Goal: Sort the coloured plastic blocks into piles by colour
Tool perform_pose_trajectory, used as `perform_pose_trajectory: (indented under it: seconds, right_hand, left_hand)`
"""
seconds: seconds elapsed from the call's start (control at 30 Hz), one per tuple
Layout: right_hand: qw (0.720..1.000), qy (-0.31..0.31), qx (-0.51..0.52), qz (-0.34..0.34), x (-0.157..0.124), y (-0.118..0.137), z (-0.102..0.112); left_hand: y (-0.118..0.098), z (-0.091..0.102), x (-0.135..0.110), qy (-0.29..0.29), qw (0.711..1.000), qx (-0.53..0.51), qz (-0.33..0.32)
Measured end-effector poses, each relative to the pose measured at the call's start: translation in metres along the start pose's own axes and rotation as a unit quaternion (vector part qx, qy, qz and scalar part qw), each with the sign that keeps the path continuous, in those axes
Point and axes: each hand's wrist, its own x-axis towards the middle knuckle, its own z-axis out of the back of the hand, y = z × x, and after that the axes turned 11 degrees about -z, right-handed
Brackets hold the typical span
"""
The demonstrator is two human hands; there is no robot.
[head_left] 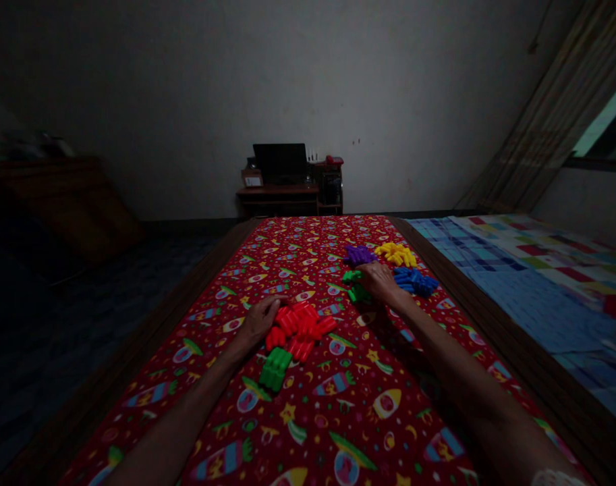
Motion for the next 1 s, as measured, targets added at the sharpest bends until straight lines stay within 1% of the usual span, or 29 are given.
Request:
perform_pose_trajectory:
  seconds: [0.07, 0.1, 0.17, 0.23, 0.27, 0.3, 0.33, 0.37, 0.47, 0.53, 0.6, 0.67, 0.7, 0.77, 0.83, 0.87, 0.93, 1.0]
  right_hand:
    - [0.999, -0.011, 0.042, 0.020, -0.009, 0.017, 0.003]
    - [0.996, -0.012, 0.069, 0.049, -0.016, 0.031, 0.003]
    - [0.982, 0.000, 0.123, 0.145, -0.036, 0.066, 0.001]
    - [0.944, 0.036, 0.143, 0.296, -0.058, 0.102, -0.005]
    - [0.926, 0.036, 0.137, 0.349, -0.068, 0.117, -0.009]
    - [0.914, 0.028, 0.121, 0.385, -0.078, 0.130, -0.014]
    - [0.909, 0.017, 0.101, 0.404, -0.086, 0.140, -0.019]
    - [0.909, 0.005, 0.081, 0.408, -0.092, 0.147, -0.024]
    - [0.919, -0.010, 0.050, 0.391, -0.099, 0.155, -0.036]
    - [0.919, -0.005, 0.058, 0.389, -0.098, 0.153, -0.039]
    - [0.918, -0.001, 0.075, 0.389, -0.092, 0.147, -0.036]
    - [0.929, -0.004, 0.093, 0.357, -0.082, 0.134, -0.028]
    - [0.941, -0.009, 0.100, 0.323, -0.076, 0.125, -0.023]
    - [0.969, -0.017, 0.095, 0.226, -0.061, 0.100, -0.012]
    - [0.991, -0.017, 0.059, 0.116, -0.044, 0.070, -0.002]
    - [0.997, -0.019, 0.035, 0.073, -0.036, 0.054, 0.002]
    - [1.000, -0.015, -0.004, 0.025, -0.025, 0.025, 0.006]
    - [0.999, -0.015, -0.032, 0.007, -0.019, 0.002, 0.004]
  left_hand:
    - [0.000, -0.001, 0.000, -0.002, 1.000, -0.007, -0.001]
    - [-0.001, -0.001, 0.000, -0.002, 1.000, -0.010, -0.001]
    - [-0.002, 0.000, -0.001, 0.000, 1.000, -0.014, 0.000]
    - [-0.004, 0.001, -0.002, 0.001, 1.000, -0.016, -0.001]
    - [-0.005, 0.001, -0.002, 0.002, 1.000, -0.018, -0.002]
    - [-0.006, 0.002, -0.002, 0.002, 1.000, -0.019, -0.004]
    - [-0.007, 0.002, -0.003, 0.002, 1.000, -0.019, -0.004]
    - [-0.007, 0.002, -0.003, 0.000, 1.000, -0.018, -0.004]
    - [-0.007, 0.002, -0.003, -0.001, 1.000, -0.014, -0.005]
    - [-0.006, 0.002, -0.003, 0.000, 1.000, -0.013, -0.005]
    - [-0.006, 0.002, -0.002, 0.002, 1.000, -0.015, -0.006]
    - [-0.007, 0.002, -0.002, 0.007, 1.000, -0.017, -0.010]
    - [-0.008, 0.003, -0.002, 0.010, 1.000, -0.017, -0.013]
    - [-0.009, 0.003, -0.002, 0.014, 1.000, -0.015, -0.017]
    - [-0.008, 0.002, -0.003, 0.015, 1.000, -0.011, -0.019]
    - [-0.007, 0.002, -0.003, 0.015, 1.000, -0.009, -0.020]
    - [-0.004, 0.001, -0.002, 0.014, 1.000, -0.004, -0.021]
    - [-0.001, 0.000, -0.002, 0.015, 1.000, 0.004, -0.024]
